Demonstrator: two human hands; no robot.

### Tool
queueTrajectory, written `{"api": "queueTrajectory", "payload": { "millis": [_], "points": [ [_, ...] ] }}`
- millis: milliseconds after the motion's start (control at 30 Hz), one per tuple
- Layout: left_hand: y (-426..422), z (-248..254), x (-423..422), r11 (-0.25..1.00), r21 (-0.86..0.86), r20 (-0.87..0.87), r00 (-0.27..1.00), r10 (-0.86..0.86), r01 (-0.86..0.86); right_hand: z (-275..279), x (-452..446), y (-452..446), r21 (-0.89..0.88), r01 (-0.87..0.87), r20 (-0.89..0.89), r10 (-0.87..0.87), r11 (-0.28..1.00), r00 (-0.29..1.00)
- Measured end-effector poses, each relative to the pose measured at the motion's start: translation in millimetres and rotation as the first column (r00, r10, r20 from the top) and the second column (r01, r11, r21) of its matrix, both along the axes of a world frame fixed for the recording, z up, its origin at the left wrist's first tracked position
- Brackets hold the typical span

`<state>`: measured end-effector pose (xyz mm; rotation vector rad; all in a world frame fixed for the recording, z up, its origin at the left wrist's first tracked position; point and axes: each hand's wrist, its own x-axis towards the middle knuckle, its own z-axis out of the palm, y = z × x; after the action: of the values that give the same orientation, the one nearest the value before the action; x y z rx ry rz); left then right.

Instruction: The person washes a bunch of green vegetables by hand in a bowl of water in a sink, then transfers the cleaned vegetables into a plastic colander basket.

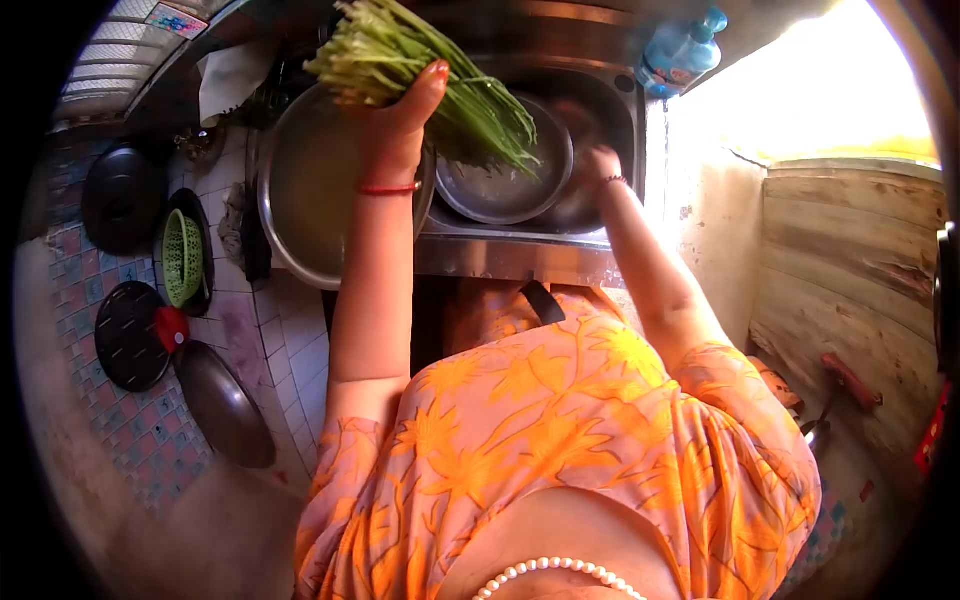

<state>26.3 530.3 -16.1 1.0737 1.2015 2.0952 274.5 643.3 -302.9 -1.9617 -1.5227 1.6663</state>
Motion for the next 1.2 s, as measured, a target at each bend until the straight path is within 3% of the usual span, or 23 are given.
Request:
{"api": "queueTrajectory", "payload": {
  "millis": [33,67,100,300,367,400,433,500,533,567,600,633,700,767,967,1033,1133,1200],
  "points": [
    [0,3,3,1.0,-0.007,0.02,1.0,0.014,-0.014,-25,5,1,0.072,-0.246,0.263,0.22,0.967,0.94],
    [-3,8,9,0.999,-0.012,0.039,0.999,0.031,-0.03,-41,5,5,0.068,-0.338,0.377,0.29,0.939,0.879],
    [-5,10,12,0.999,-0.023,0.057,0.997,0.049,-0.048,-89,7,8,-0.155,0.195,0.091,-0.183,0.968,0.979],
    [-14,2,20,0.996,-0.084,-0.049,0.998,0.036,-0.041,-42,13,14,-0.04,0.065,0.211,-0.055,0.997,0.976],
    [-17,1,24,0.994,-0.084,-0.046,0.997,0.065,-0.068,-14,11,3,0.344,-0.033,0.266,-0.064,0.938,0.962],
    [-17,1,26,0.992,-0.079,-0.035,0.995,0.092,-0.094,17,3,-3,0.513,-0.122,0.317,-0.056,0.85,0.947],
    [-17,1,26,0.99,-0.075,-0.026,0.993,0.117,-0.119,64,-12,-15,0.641,-0.32,0.463,-0.019,0.698,0.886],
    [-18,5,23,0.985,-0.048,0.008,0.986,0.164,-0.164,81,-33,-20,0.84,-0.338,0.345,0.064,0.424,0.937],
    [-19,6,18,0.988,-0.068,0.015,0.99,0.137,-0.136,77,-48,-19,0.863,-0.329,0.283,0.173,0.383,0.943],
    [-23,8,12,0.991,-0.087,0.022,0.994,0.107,-0.105,55,-67,-20,0.793,-0.489,0.439,0.216,0.363,0.872],
    [-27,11,8,0.986,-0.121,-0.024,0.993,0.116,-0.118,21,-86,-20,0.821,-0.485,0.423,0.248,0.301,0.871],
    [-29,14,4,0.98,-0.146,-0.077,0.989,0.124,-0.134,2,-100,-25,0.689,-0.656,0.562,0.344,0.309,0.752],
    [-34,15,2,0.986,-0.159,0.034,0.998,0.057,-0.051,-34,-128,-36,0.365,-0.905,0.719,0.552,0.218,0.423],
    [-33,20,3,0.986,-0.165,-0.028,1.0,-0.008,0.004,-74,-122,-44,0.393,-0.836,0.47,0.697,0.383,0.541],
    [-45,6,2,0.986,-0.147,0.135,0.989,-0.056,0.076,-137,-128,-58,0.214,-0.729,0.031,0.741,0.65,0.671],
    [-44,9,-5,0.989,-0.107,0.128,0.988,-0.086,0.1,-136,-135,-37,0.293,-0.673,-0.112,0.724,0.679,0.681],
    [-51,13,-9,0.99,-0.08,0.132,0.986,-0.105,0.116,-88,-130,-20,0.497,-0.529,-0.373,0.72,0.688,0.586],
    [-53,18,-8,0.992,-0.068,0.138,0.986,-0.097,0.107,-16,-118,3,0.379,-0.745,-0.029,0.812,0.548,0.583]
  ]
}}
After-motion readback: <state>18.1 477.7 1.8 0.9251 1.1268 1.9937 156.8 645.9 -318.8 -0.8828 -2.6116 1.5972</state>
